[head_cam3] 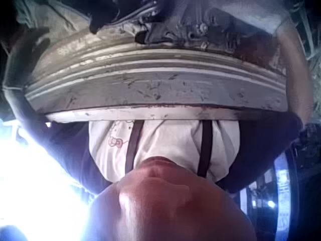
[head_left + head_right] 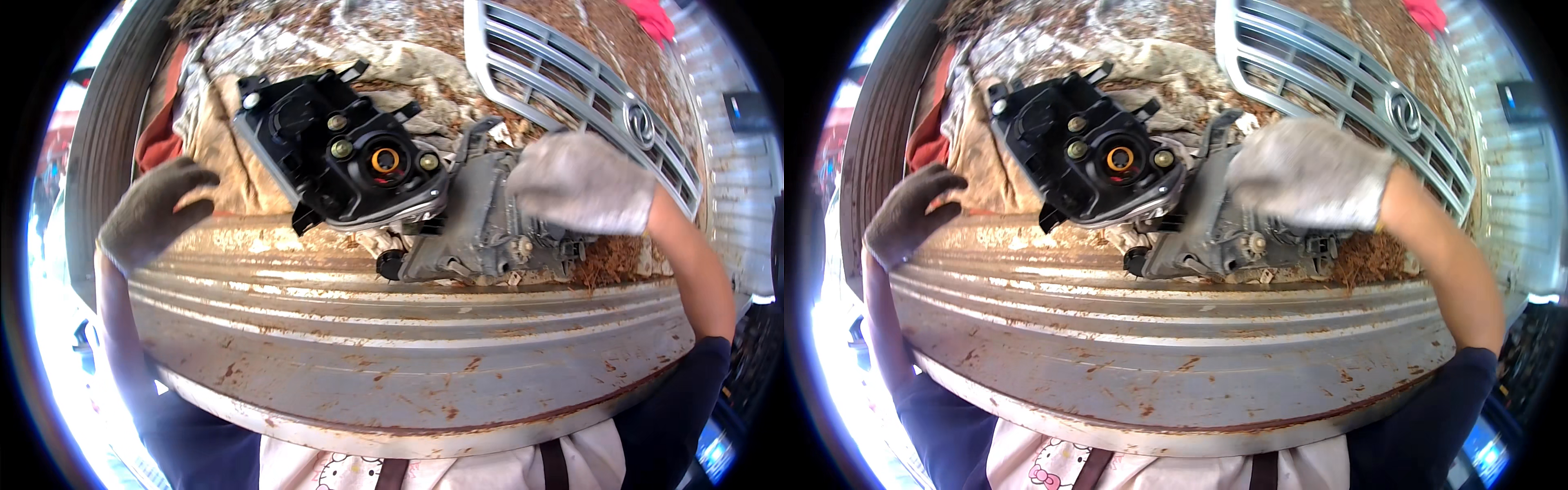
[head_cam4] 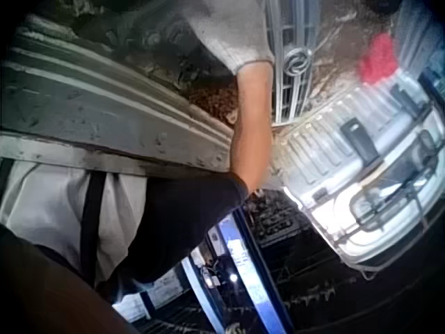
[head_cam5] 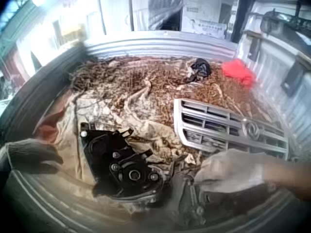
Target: The person works on a black plastic automotive component, likely a headlight housing, placed on a metal surface. They use gloved hands to manipulate internal wiring, remove and reinsert a gold-colored bulb socket, and adjust small parts within the housing. The task involves repeated handling of the same component without a clearly visible final state.
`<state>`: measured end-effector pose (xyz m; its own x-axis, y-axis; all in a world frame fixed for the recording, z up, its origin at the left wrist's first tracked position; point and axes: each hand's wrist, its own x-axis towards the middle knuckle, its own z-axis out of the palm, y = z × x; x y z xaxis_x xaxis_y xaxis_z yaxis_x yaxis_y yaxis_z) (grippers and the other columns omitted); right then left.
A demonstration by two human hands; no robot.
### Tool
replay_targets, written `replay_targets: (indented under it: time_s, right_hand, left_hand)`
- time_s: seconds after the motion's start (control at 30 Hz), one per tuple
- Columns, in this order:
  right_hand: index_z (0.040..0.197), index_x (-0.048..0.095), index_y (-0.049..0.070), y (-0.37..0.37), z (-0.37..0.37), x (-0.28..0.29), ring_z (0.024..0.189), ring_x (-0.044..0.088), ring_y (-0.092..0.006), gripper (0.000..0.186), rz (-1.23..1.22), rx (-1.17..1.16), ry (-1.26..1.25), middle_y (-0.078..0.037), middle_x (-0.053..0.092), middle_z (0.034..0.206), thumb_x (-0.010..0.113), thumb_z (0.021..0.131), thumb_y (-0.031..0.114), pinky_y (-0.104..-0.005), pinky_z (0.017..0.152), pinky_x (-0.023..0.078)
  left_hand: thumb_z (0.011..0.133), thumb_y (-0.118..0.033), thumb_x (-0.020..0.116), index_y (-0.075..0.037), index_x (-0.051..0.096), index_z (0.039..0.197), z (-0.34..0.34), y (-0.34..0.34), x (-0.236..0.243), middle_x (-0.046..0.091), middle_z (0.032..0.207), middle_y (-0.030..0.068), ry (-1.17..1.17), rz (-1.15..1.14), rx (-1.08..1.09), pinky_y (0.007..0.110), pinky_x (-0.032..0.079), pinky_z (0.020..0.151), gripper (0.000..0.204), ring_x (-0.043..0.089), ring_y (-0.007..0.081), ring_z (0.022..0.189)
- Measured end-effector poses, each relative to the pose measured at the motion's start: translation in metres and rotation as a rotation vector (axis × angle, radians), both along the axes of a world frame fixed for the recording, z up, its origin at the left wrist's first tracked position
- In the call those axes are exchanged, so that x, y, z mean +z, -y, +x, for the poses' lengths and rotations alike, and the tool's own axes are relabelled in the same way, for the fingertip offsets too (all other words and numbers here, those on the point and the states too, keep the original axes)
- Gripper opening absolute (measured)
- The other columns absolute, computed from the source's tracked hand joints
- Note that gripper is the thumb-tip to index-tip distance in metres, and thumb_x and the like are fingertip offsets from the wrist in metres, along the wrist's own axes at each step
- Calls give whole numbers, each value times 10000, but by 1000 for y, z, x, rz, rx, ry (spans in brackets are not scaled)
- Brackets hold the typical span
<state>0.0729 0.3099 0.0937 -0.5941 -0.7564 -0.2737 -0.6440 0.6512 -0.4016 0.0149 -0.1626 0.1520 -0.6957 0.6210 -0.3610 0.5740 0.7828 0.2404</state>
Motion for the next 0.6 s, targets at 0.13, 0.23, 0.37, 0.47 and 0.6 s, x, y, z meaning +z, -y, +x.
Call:
replay_targets:
  time_s: [0.13,0.23,0.37,0.47,0.6]
  right_hand:
    - [951,648,5,118,27,-33,619,612,-179,185,57,442,-57,-54,583,684,480,977,79,-302,577,597]
    - [1175,630,33,175,51,-79,977,705,-251,266,105,481,-39,-112,698,1007,577,921,93,-410,778,591]
    - [1093,685,20,222,52,-131,986,723,-300,247,323,591,56,-162,731,1056,606,895,143,-401,735,584]
    - [1009,715,27,220,57,-157,910,738,-292,206,366,489,86,-162,746,976,617,874,148,-406,691,569]
    - [1014,734,32,228,74,-175,905,735,-282,228,324,454,1,-155,747,945,620,868,166,-443,659,570]
  left_hand:
    - [893,-119,690,-19,661,1122,-11,14,1,627,994,118,-81,-34,-36,400,523,840,251,645,298,924]
    - [907,-128,691,-41,669,1134,-9,-2,-15,647,1041,108,-106,44,-116,389,543,870,245,660,274,969]
    - [969,-244,655,-82,692,1203,12,-6,-4,667,1152,124,104,-136,-26,380,541,977,287,657,248,1120]
    - [904,-167,718,-57,707,1148,5,-2,-18,678,1130,114,134,-44,-77,400,551,926,267,677,262,1057]
    - [896,-195,725,-63,703,1160,12,4,-13,675,1069,119,44,50,-73,401,549,911,296,676,266,1023]
